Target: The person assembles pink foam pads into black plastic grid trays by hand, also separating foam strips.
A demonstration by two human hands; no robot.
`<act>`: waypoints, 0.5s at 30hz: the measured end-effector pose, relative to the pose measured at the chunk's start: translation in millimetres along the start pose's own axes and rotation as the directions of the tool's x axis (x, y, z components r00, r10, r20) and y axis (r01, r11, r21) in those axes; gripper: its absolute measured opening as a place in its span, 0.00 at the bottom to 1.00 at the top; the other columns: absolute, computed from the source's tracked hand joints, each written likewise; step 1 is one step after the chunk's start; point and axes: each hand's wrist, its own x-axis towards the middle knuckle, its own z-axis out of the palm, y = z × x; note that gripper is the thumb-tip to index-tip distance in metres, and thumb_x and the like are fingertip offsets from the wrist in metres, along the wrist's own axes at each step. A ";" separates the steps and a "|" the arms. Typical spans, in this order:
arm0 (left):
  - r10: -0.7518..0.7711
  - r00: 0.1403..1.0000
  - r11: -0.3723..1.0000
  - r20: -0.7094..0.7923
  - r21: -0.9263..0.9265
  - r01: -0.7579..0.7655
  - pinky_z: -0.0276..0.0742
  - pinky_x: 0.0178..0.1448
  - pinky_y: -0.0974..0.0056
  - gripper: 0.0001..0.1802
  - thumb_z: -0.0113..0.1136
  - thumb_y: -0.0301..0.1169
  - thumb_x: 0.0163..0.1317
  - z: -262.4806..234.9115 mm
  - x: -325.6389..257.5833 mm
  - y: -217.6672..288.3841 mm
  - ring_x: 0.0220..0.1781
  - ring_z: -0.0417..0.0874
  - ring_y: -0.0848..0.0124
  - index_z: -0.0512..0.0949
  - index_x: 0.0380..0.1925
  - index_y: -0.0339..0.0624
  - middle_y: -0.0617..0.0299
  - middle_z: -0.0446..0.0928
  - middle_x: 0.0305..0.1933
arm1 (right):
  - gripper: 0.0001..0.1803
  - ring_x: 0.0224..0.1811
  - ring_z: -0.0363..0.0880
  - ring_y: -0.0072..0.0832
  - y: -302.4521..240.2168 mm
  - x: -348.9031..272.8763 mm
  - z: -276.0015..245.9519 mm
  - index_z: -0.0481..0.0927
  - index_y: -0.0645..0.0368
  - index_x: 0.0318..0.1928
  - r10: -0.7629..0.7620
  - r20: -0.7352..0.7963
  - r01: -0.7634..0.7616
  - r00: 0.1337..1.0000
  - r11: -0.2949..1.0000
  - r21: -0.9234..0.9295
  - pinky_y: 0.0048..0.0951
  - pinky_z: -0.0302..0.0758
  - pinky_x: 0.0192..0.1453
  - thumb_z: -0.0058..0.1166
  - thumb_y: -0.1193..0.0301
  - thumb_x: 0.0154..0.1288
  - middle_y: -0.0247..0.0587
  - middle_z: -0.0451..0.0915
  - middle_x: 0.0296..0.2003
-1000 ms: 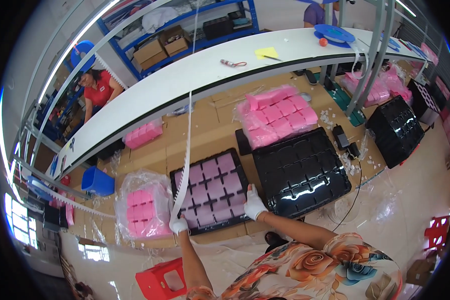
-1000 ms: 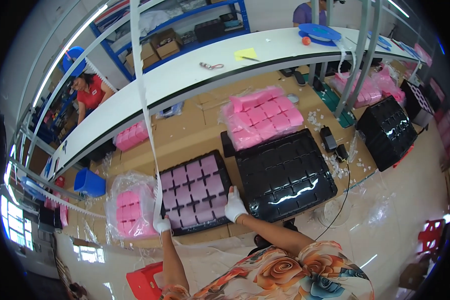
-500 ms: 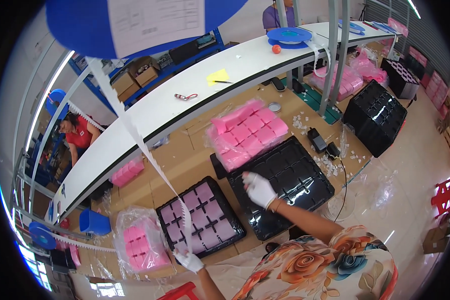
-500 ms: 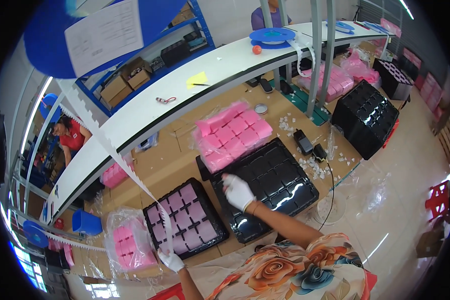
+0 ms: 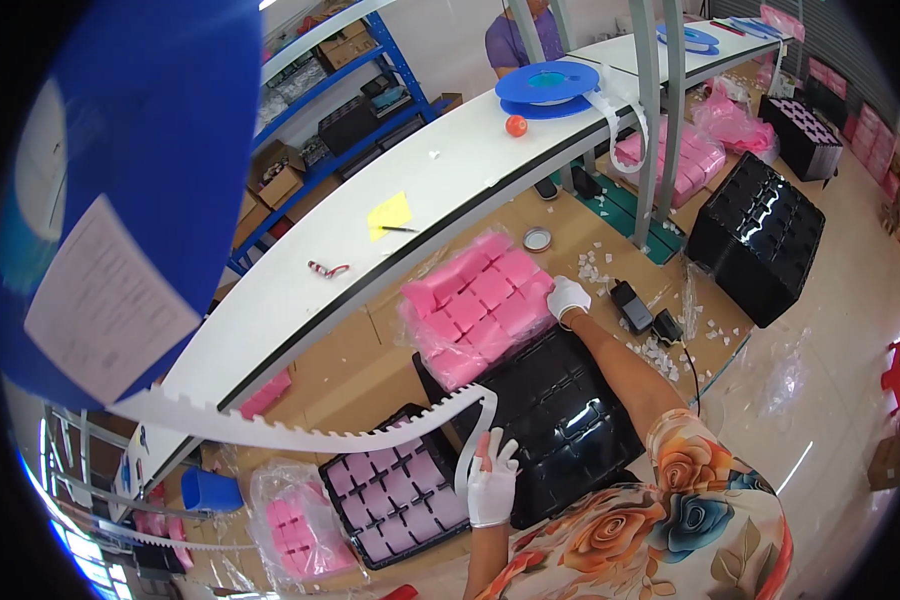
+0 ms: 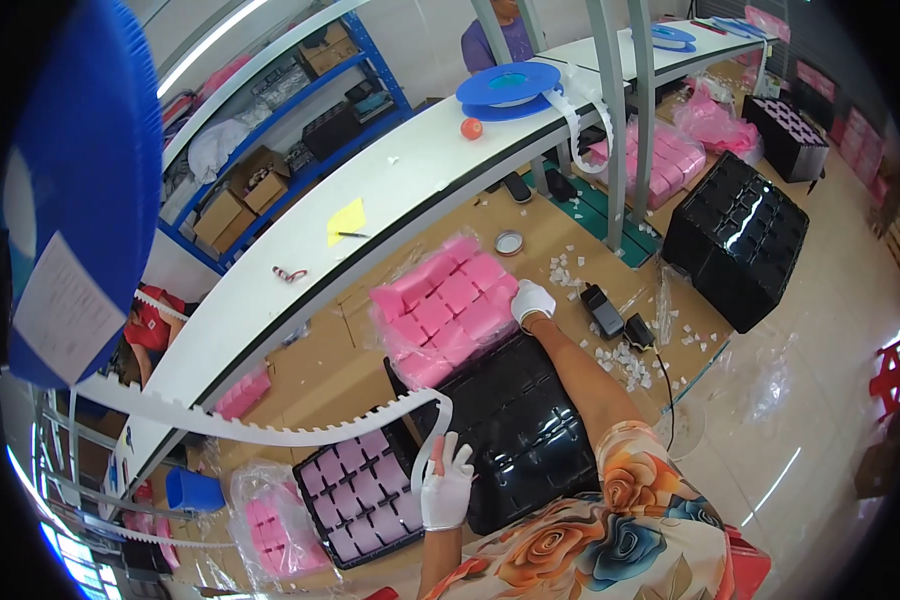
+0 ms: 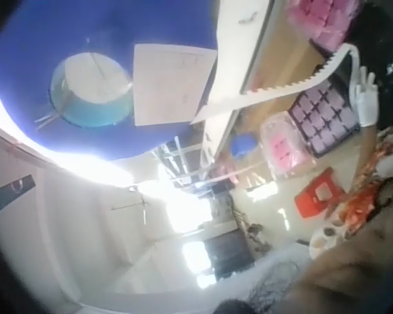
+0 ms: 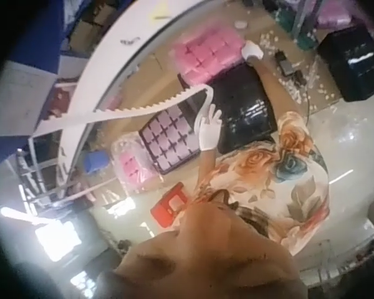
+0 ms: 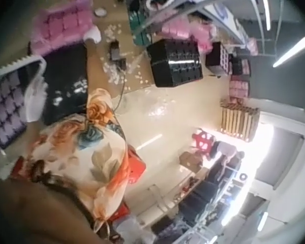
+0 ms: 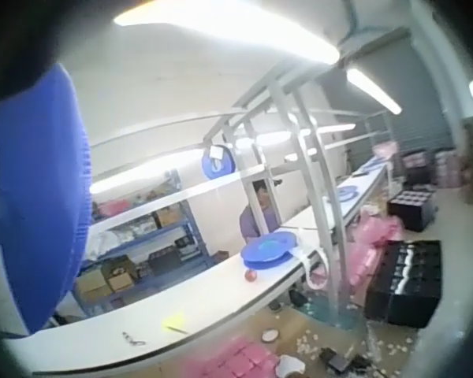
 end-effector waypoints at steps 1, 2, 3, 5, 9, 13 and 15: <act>-0.006 1.000 1.000 -0.003 0.006 0.006 0.70 0.52 0.61 0.28 0.54 0.37 0.61 -2.9 3.6 -1.8 0.57 0.70 0.59 0.63 0.58 0.34 0.49 0.62 0.63 | 0.15 0.46 0.77 0.46 0.9 2.5 1.3 0.77 0.54 0.40 -0.015 -0.029 0.015 0.999 1.000 0.007 0.41 0.74 0.48 0.54 0.61 0.53 0.51 0.79 0.40; -0.004 1.000 0.999 0.028 0.052 0.003 0.67 0.57 0.60 0.29 0.54 0.37 0.61 -5.3 4.6 -3.6 0.62 0.65 0.59 0.62 0.59 0.33 0.50 0.59 0.65 | 0.12 0.45 0.77 0.45 0.8 3.0 0.1 0.78 0.52 0.38 -0.030 -0.057 0.030 0.998 0.999 0.011 0.41 0.74 0.47 0.52 0.63 0.53 0.50 0.79 0.38; -0.004 0.998 0.995 0.058 0.097 -0.001 0.64 0.62 0.58 0.30 0.55 0.37 0.61 -6.0 6.0 -5.2 0.66 0.61 0.58 0.62 0.59 0.32 0.51 0.56 0.67 | 0.12 0.45 0.77 0.45 1.5 5.7 -1.0 0.78 0.52 0.38 -0.023 -0.052 0.023 0.998 1.000 0.011 0.41 0.74 0.47 0.52 0.63 0.53 0.50 0.79 0.38; -0.001 0.992 0.956 0.126 0.292 -0.036 0.60 0.66 0.59 0.27 0.52 0.34 0.63 3.8 9.6 -5.4 0.68 0.59 0.59 0.62 0.59 0.31 0.51 0.57 0.67 | 0.10 0.42 0.77 0.47 0.5 11.4 -3.9 0.78 0.53 0.35 -0.178 -0.203 0.194 0.963 0.979 0.063 0.41 0.74 0.46 0.51 0.64 0.54 0.50 0.79 0.36; -0.069 0.969 0.883 0.237 0.467 -0.051 0.54 0.69 0.58 0.25 0.47 0.29 0.65 24.9 52.3 -17.4 0.69 0.56 0.63 0.61 0.60 0.31 0.52 0.58 0.67 | 0.09 0.38 0.77 0.48 -38.1 3.5 -29.9 0.76 0.58 0.32 -0.260 -0.233 0.316 0.937 0.916 0.246 0.40 0.73 0.42 0.51 0.67 0.54 0.51 0.78 0.32; -0.087 0.966 0.995 0.243 0.078 0.069 0.59 0.65 0.60 0.27 0.42 0.37 0.68 19.3 139.2 -29.4 0.68 0.59 0.60 0.56 0.62 0.31 0.50 0.58 0.66 | 0.09 0.37 0.77 0.47 -90.6 -15.4 -52.5 0.75 0.60 0.32 -0.354 -0.196 0.404 0.915 0.820 0.405 0.36 0.73 0.40 0.52 0.68 0.53 0.50 0.78 0.30; -0.083 0.949 0.996 0.305 -0.015 0.092 0.61 0.64 0.60 0.28 0.41 0.39 0.68 28.7 169.4 -27.2 0.67 0.60 0.58 0.56 0.61 0.31 0.50 0.58 0.66 | 0.10 0.33 0.78 0.42 -112.8 -24.0 -66.0 0.75 0.62 0.33 -0.391 -0.127 0.392 0.912 0.736 0.552 0.31 0.72 0.38 0.52 0.68 0.54 0.49 0.78 0.28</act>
